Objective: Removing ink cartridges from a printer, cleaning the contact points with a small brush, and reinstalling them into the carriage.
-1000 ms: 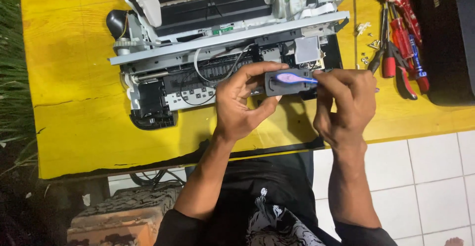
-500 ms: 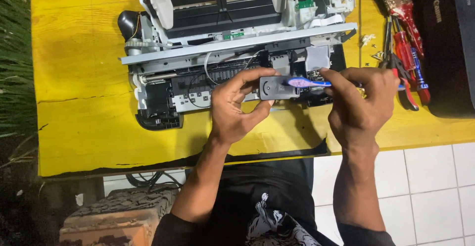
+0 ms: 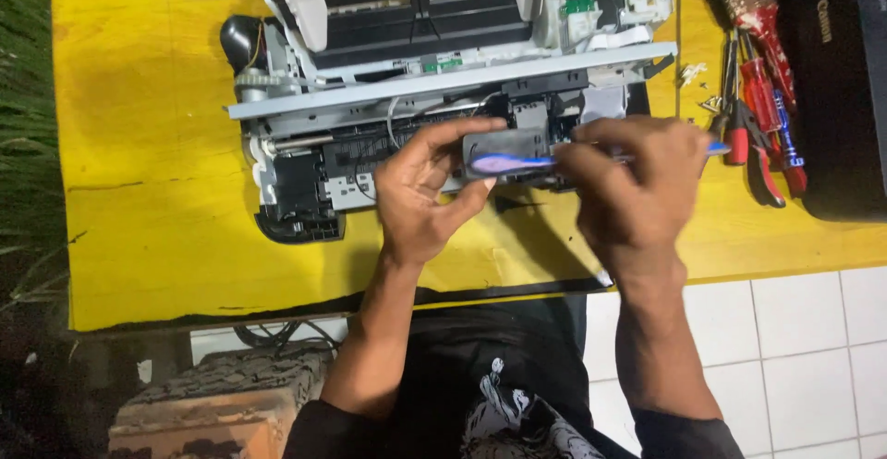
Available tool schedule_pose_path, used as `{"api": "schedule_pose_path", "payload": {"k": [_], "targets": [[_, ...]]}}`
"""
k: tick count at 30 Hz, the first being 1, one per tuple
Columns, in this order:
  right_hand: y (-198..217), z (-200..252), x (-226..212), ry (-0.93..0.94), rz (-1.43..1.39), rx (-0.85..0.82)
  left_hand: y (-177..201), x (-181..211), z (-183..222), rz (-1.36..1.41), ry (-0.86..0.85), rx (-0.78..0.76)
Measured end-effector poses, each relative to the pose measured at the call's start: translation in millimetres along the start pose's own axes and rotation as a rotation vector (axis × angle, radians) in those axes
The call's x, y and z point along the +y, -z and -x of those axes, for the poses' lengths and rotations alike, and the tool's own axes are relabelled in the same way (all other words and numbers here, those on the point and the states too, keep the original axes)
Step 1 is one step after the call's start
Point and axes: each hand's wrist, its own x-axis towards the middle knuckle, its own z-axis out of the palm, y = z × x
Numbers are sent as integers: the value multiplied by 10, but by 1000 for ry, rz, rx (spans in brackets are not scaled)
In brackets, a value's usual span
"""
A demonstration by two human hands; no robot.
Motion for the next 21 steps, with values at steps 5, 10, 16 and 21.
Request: {"api": "schedule_pose_path", "payload": {"k": [5,10,16,21], "targets": [[81,-52,87,1,-13,69,160,63,38,-16,-48,59],[47,-111,-150,-22,-61,76,134,-70,27,-3,-119,62],[-51,-125,33,7,13,148,224,18,-138,13,-120,48],[-15,-290,-39,39,-18,125,137,173,-338,31,-46,-69]]}}
